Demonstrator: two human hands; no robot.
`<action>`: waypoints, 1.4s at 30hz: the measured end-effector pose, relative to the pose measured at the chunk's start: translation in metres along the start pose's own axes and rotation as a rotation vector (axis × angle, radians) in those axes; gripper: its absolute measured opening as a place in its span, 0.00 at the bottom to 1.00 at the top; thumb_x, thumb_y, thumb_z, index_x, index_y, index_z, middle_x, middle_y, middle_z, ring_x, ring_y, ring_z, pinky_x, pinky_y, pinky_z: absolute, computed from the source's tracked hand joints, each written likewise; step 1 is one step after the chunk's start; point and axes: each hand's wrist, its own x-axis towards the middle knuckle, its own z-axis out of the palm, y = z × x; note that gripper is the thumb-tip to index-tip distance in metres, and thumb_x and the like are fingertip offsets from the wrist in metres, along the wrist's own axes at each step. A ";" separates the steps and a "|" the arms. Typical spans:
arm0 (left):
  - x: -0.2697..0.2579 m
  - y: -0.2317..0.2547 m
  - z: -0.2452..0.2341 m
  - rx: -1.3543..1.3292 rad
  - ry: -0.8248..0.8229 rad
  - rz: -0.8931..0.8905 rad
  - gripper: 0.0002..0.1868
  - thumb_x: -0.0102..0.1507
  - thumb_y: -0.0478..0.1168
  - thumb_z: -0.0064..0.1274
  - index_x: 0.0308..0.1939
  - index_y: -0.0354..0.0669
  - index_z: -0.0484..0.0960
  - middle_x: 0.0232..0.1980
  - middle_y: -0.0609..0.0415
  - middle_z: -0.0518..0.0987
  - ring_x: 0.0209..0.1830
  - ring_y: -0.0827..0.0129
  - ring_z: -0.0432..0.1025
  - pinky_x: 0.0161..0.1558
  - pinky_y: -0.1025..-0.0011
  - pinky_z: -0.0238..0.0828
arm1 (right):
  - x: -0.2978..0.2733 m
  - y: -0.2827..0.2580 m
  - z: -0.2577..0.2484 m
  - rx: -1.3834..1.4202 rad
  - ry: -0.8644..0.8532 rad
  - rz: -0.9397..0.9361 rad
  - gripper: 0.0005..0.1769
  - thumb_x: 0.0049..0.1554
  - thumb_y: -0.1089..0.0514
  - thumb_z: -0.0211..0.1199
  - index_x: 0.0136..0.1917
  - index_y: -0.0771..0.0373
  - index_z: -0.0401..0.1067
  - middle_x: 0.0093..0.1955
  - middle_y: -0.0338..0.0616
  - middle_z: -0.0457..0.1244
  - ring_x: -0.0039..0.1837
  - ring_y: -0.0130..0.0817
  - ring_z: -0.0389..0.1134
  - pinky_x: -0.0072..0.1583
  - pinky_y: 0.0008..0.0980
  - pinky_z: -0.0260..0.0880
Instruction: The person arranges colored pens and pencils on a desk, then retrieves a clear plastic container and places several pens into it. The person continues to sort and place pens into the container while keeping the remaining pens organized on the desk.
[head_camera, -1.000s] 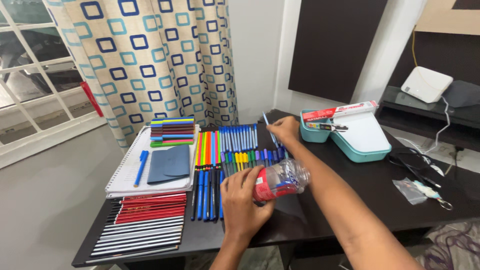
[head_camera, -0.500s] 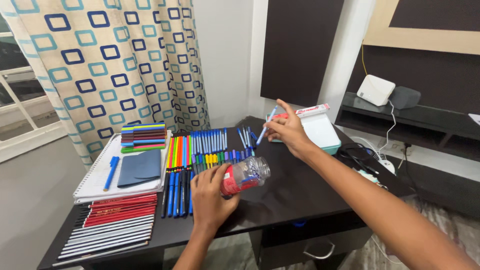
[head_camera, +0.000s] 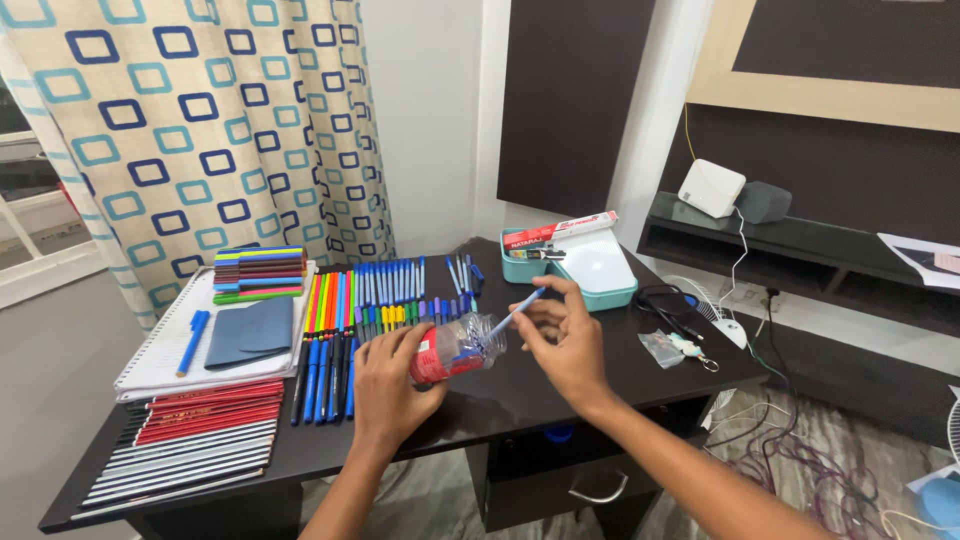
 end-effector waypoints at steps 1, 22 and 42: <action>0.000 0.000 -0.001 -0.006 0.003 0.008 0.37 0.42 0.43 0.68 0.57 0.47 0.80 0.52 0.50 0.79 0.55 0.55 0.72 0.61 0.54 0.61 | -0.002 0.000 0.003 -0.028 0.017 -0.012 0.25 0.58 0.66 0.65 0.66 0.62 0.62 0.51 0.47 0.73 0.49 0.27 0.77 0.43 0.24 0.77; 0.002 0.001 -0.004 -0.037 0.000 0.012 0.37 0.42 0.43 0.68 0.56 0.46 0.80 0.52 0.50 0.79 0.55 0.55 0.72 0.61 0.55 0.60 | 0.019 0.041 0.008 -0.301 0.078 -0.025 0.10 0.56 0.63 0.66 0.53 0.64 0.78 0.44 0.42 0.72 0.45 0.26 0.74 0.39 0.26 0.73; 0.002 -0.008 0.000 -0.052 0.092 -0.072 0.37 0.44 0.43 0.68 0.58 0.45 0.79 0.52 0.49 0.79 0.56 0.55 0.72 0.60 0.54 0.60 | 0.160 0.227 0.103 -0.866 -0.353 0.122 0.11 0.55 0.58 0.62 0.48 0.56 0.83 0.52 0.55 0.70 0.55 0.55 0.73 0.57 0.47 0.74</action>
